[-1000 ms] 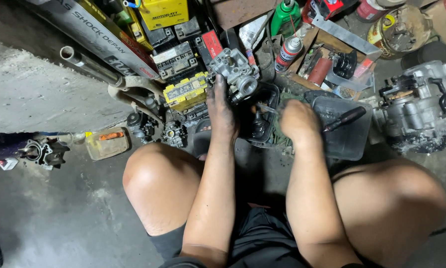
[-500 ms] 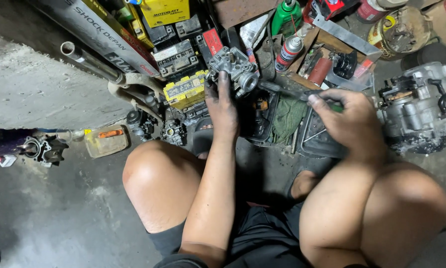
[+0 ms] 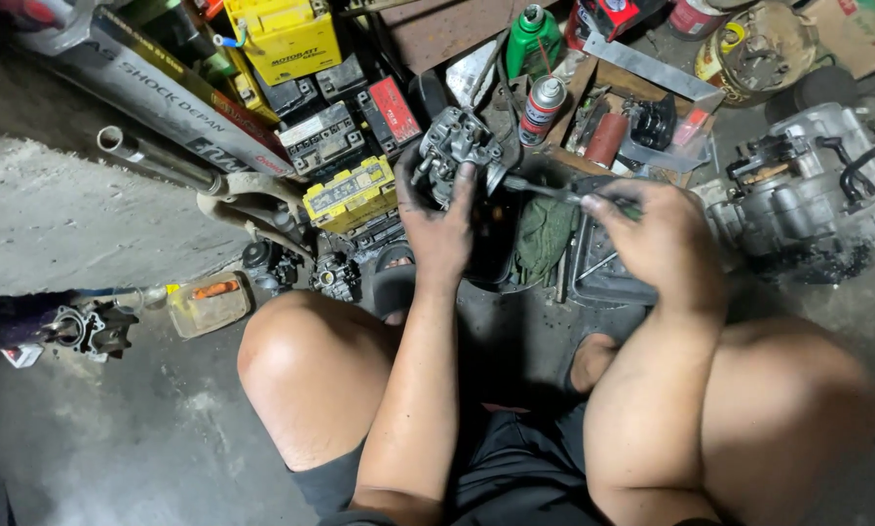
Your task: Disassembling a motorcycle carburetor and cleaning the internal jets using a screwdriver and a cleaning tool.
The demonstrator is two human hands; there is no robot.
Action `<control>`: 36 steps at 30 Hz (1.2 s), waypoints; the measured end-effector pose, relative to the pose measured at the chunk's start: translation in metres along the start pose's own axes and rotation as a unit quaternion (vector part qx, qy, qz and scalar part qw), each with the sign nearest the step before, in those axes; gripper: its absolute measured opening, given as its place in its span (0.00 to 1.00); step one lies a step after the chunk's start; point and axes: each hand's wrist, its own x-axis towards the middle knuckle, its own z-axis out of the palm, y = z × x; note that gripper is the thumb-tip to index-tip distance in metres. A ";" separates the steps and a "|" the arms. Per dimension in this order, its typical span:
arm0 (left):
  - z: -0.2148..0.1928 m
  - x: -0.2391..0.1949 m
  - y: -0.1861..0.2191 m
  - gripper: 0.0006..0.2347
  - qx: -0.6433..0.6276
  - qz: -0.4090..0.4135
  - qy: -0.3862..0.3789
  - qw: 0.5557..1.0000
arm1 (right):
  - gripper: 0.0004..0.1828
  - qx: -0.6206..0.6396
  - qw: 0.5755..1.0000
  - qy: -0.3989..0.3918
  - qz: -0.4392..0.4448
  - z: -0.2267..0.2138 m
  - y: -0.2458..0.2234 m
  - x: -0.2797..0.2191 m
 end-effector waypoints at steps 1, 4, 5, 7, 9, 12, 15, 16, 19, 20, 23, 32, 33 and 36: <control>0.004 -0.002 0.001 0.24 0.000 0.000 -0.003 1.000 | 0.13 0.001 1.000 0.002 0.002 0.007 0.006 0.002; 0.009 -0.002 0.004 0.25 -0.007 -0.001 -0.016 1.000 | 0.13 0.002 1.000 0.026 -0.007 0.024 0.024 0.011; 0.008 -0.002 0.004 0.25 -0.003 0.006 -0.015 1.000 | 0.13 -0.009 0.999 0.038 -0.014 0.026 0.032 0.013; 0.003 0.001 0.004 0.25 0.001 0.014 -0.017 1.000 | 0.13 -0.018 0.998 0.052 -0.019 0.023 0.040 0.013; -0.003 0.000 0.005 0.22 -0.002 0.016 -0.034 0.999 | 0.11 -0.025 0.995 0.093 -0.025 0.013 0.043 0.010; -0.001 0.002 0.004 0.19 -0.010 0.008 -0.058 0.998 | 0.08 0.075 0.976 0.162 -0.127 0.011 0.046 0.005; 0.006 -0.003 0.006 0.20 -0.009 0.015 -0.095 0.995 | 0.07 0.061 0.970 0.166 -0.165 0.013 0.029 0.000; 0.006 -0.004 0.008 0.20 -0.008 0.014 -0.096 0.995 | 0.07 0.062 0.970 0.166 -0.164 0.015 0.030 0.001; 0.004 -0.005 0.010 0.20 -0.009 0.007 -0.110 0.994 | 0.07 0.052 0.970 0.170 -0.167 0.016 0.038 0.007; 0.002 -0.004 0.010 0.20 0.000 0.011 -0.111 0.994 | 0.06 0.040 0.971 0.177 -0.155 0.014 0.043 0.007; -0.001 -0.002 0.014 0.21 0.006 0.013 -0.119 0.993 | 0.05 0.043 0.970 0.188 -0.151 0.010 0.038 0.005; -0.005 -0.002 0.008 0.21 -0.012 0.013 -0.149 0.989 | 0.08 0.049 0.968 0.200 -0.143 0.015 0.053 0.013; -0.007 -0.001 0.006 0.20 -0.015 0.019 -0.160 0.987 | 0.09 0.041 0.966 0.214 -0.139 0.014 0.057 0.014; -0.007 0.000 0.004 0.20 -0.052 0.010 -0.180 0.982 | 0.06 0.102 0.968 0.176 -0.150 0.017 0.042 0.011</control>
